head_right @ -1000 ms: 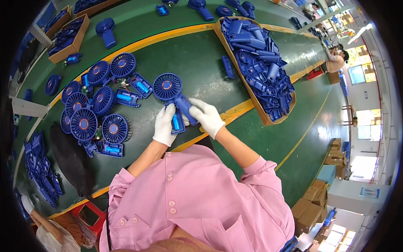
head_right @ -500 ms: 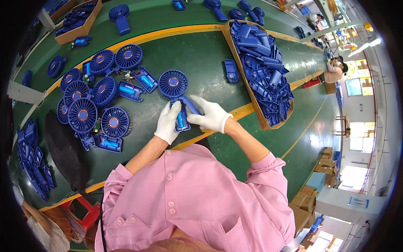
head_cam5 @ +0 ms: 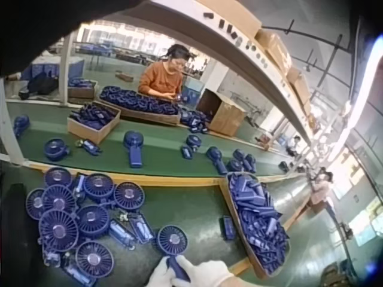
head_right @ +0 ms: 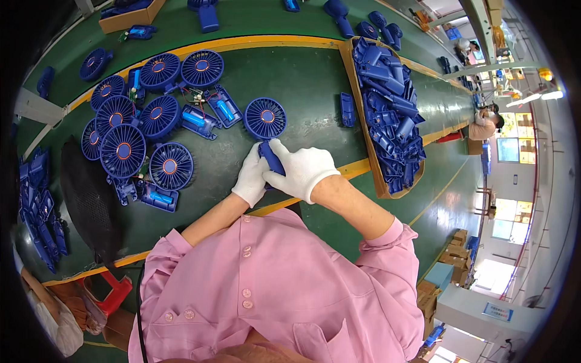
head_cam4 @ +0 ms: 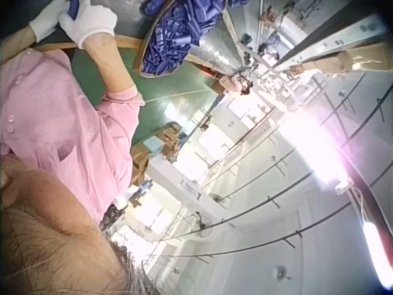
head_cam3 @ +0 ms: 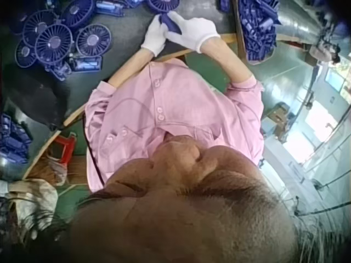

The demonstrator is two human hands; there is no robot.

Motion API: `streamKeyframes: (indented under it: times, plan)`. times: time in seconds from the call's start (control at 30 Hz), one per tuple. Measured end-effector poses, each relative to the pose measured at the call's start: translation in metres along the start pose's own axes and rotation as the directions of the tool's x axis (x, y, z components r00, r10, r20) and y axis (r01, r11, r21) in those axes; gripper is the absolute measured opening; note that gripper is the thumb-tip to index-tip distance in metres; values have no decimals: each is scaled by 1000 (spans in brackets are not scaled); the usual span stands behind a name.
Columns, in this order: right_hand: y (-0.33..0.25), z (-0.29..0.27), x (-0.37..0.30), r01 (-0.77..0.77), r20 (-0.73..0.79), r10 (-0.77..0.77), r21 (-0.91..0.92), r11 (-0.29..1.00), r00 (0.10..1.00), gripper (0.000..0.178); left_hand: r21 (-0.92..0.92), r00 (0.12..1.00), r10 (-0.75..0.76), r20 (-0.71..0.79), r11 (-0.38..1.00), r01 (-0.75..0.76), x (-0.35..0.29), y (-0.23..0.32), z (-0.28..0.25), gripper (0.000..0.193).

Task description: Assembling small blue handheld portable fans at a factory production line.

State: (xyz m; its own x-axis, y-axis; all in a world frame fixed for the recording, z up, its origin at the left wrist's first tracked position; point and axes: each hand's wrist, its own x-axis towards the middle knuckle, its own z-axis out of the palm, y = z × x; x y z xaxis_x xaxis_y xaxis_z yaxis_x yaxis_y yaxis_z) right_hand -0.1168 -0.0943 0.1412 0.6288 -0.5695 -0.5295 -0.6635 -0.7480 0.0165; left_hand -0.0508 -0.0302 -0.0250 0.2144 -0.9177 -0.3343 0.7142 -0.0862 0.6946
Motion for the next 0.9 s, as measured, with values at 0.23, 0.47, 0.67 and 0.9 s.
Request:
streamKeyframes:
  times: [0.23,0.47,0.67,0.9]
  plan:
    - [14,-1,4,63,46,-64,37,997,997,83,-352,952,-84,295,916,190,-10,28,-1,43]
    - [16,30,-1,104,-85,-102,15,994,991,88,-441,904,-93,418,849,292,-8,24,-7,47]
    - [24,59,-4,187,-200,-197,-69,980,960,95,-320,909,-92,406,918,235,-10,21,-4,43]
    - [23,86,-5,214,-338,-247,-132,968,908,106,-60,974,-4,226,998,18,-16,9,4,40]
